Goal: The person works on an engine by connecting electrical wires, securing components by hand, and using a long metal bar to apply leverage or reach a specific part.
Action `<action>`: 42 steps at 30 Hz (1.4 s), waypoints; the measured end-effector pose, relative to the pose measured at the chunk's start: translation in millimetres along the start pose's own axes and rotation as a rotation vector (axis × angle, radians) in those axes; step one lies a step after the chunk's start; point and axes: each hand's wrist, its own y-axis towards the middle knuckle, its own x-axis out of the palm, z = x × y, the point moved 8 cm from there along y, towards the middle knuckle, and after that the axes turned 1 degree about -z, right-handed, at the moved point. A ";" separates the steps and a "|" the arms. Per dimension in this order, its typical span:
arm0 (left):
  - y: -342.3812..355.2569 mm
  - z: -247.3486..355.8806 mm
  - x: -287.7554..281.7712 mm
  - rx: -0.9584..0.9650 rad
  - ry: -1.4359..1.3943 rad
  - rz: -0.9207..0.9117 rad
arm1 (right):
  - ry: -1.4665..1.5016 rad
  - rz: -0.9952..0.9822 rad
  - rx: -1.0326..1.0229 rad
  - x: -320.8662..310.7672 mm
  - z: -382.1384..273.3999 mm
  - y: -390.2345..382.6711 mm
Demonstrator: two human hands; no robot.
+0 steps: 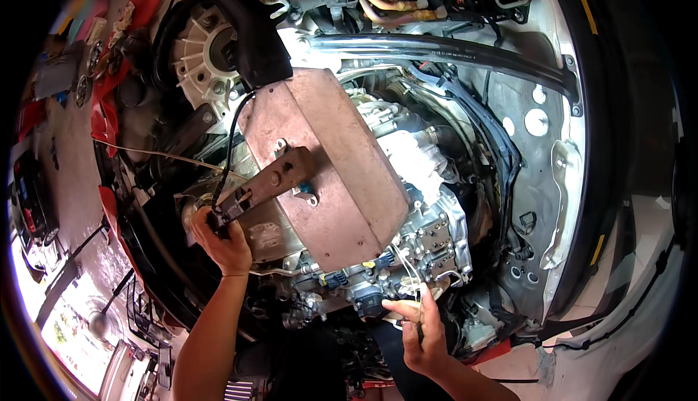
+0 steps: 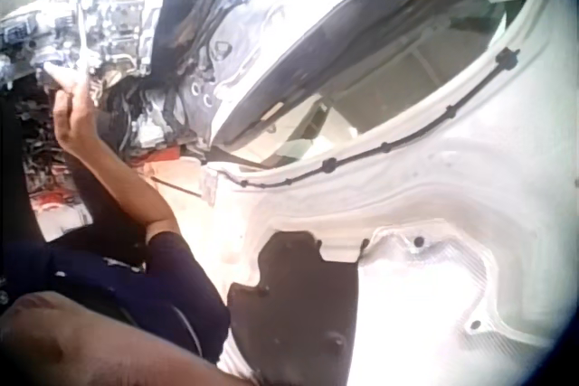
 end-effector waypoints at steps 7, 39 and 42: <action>0.7 -0.4 -2.0 0.016 -0.004 0.020 | 0.203 0.055 0.210 12.4 28.5 16.0; 0.3 -7.5 2.1 -0.032 0.046 -0.057 | 0.000 -0.415 0.302 20.4 28.6 70.9; 0.6 -7.9 2.2 -0.082 -0.004 -0.041 | -0.090 -0.497 0.249 24.0 12.0 88.1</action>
